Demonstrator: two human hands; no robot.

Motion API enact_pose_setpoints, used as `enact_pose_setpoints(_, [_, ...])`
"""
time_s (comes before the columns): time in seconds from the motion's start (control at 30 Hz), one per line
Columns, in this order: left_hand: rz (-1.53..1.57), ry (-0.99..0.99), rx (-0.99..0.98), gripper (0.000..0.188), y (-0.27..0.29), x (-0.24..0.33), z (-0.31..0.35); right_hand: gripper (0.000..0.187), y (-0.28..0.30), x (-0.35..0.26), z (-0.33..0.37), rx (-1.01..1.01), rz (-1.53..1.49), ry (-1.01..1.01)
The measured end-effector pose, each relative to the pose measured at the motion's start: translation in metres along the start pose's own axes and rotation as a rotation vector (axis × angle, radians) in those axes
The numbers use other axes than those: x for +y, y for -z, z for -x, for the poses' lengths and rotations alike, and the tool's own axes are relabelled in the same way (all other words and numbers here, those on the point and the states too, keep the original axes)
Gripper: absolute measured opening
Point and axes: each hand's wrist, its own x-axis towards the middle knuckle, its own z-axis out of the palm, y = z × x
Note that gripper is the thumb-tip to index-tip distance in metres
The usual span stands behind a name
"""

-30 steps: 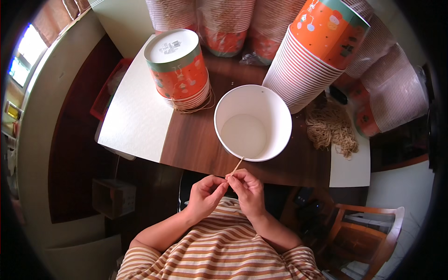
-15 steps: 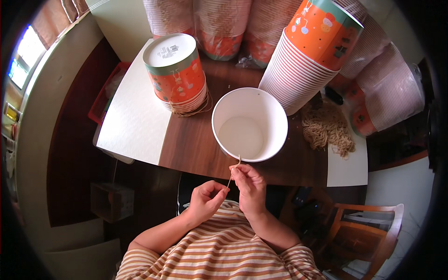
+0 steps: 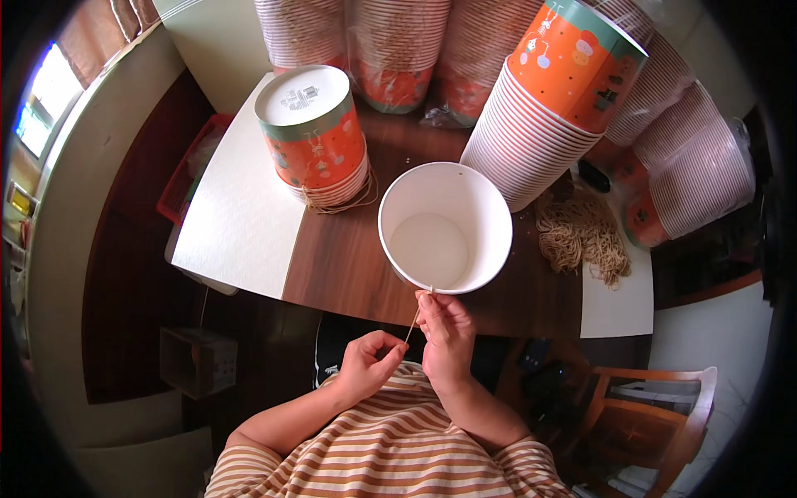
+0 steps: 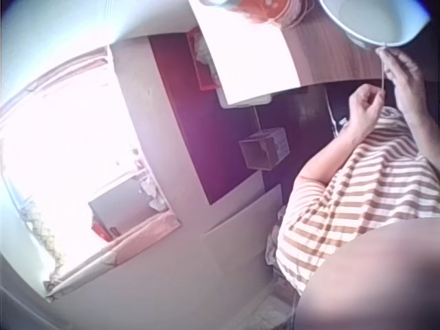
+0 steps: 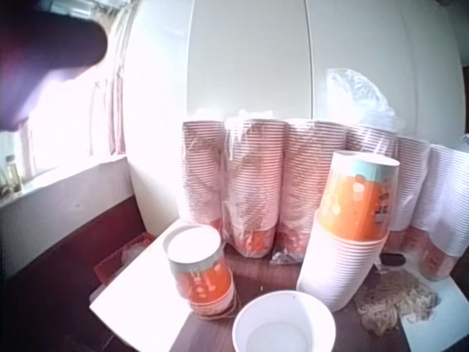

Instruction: The recorder is placing rubber bands around paper buckets and stacking them.

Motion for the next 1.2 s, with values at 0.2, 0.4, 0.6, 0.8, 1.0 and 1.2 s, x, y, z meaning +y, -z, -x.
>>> enact_pose_setpoints(0.2, [-0.022, -0.038, -0.015, 0.010, -0.004, -0.005, -0.001, 0.011, 0.001, -0.002, -0.002, 0.000, 0.001, 0.007])
enact_pose_setpoints(0.4, [-0.006, -0.003, -0.029, 0.011, -0.006, -0.005, -0.001, 0.010, -0.003, -0.008, -0.002, 0.020, -0.022, -0.014])
enact_pose_setpoints(0.6, [0.005, 0.012, -0.048, 0.012, -0.007, -0.009, 0.000, 0.010, -0.006, -0.013, -0.002, 0.017, -0.064, -0.030])
enact_pose_setpoints(0.8, [0.014, -0.013, -0.043, 0.012, -0.008, -0.013, 0.000, 0.012, -0.008, -0.016, -0.001, 0.040, -0.072, -0.075])
enact_pose_setpoints(1.0, [0.029, -0.018, -0.043, 0.012, -0.006, -0.012, 0.000, 0.013, -0.009, -0.016, -0.002, 0.062, -0.084, -0.111])
enact_pose_setpoints(1.2, [0.007, -0.022, -0.058, 0.012, -0.007, -0.010, 0.001, 0.013, -0.008, -0.014, -0.002, 0.052, -0.067, -0.078])
